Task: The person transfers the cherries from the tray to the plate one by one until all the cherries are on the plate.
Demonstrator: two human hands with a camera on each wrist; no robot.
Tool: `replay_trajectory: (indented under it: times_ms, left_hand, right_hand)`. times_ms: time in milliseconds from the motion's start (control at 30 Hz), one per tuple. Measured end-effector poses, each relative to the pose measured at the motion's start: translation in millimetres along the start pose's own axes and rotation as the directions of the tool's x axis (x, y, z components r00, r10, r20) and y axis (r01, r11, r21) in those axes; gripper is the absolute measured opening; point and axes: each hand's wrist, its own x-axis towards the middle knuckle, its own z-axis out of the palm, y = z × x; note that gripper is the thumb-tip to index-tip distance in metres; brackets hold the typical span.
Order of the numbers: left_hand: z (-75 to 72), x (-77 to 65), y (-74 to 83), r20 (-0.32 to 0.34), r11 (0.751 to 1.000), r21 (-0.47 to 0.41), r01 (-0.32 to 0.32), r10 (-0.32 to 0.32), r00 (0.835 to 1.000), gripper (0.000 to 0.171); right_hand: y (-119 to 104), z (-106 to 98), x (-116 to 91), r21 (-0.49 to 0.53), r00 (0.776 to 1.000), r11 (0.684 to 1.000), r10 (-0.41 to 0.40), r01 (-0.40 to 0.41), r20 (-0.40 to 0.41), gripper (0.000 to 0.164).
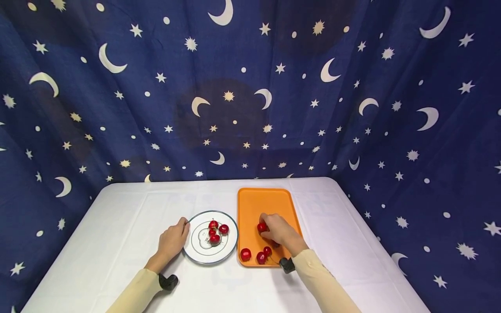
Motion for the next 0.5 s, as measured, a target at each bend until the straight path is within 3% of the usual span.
replay_trajectory:
  times_ms: [233, 500]
  left_hand:
    - [-1.1, 0.0, -0.2, 0.005, 1.0, 0.001, 0.006, -0.006, 1.0, 0.022]
    - [-0.5, -0.7, 0.1, -0.002, 1.0, -0.007, 0.008, -0.008, 1.0, 0.022]
  right_hand:
    - [-9.3, 1.5, 3.7, -0.038, 0.991, 0.996, -0.081, 0.077, -0.108, 0.028]
    - [-31.8, 4.3, 8.5, -0.09, 0.966, 0.98, -0.192, 0.179, -0.171, 0.032]
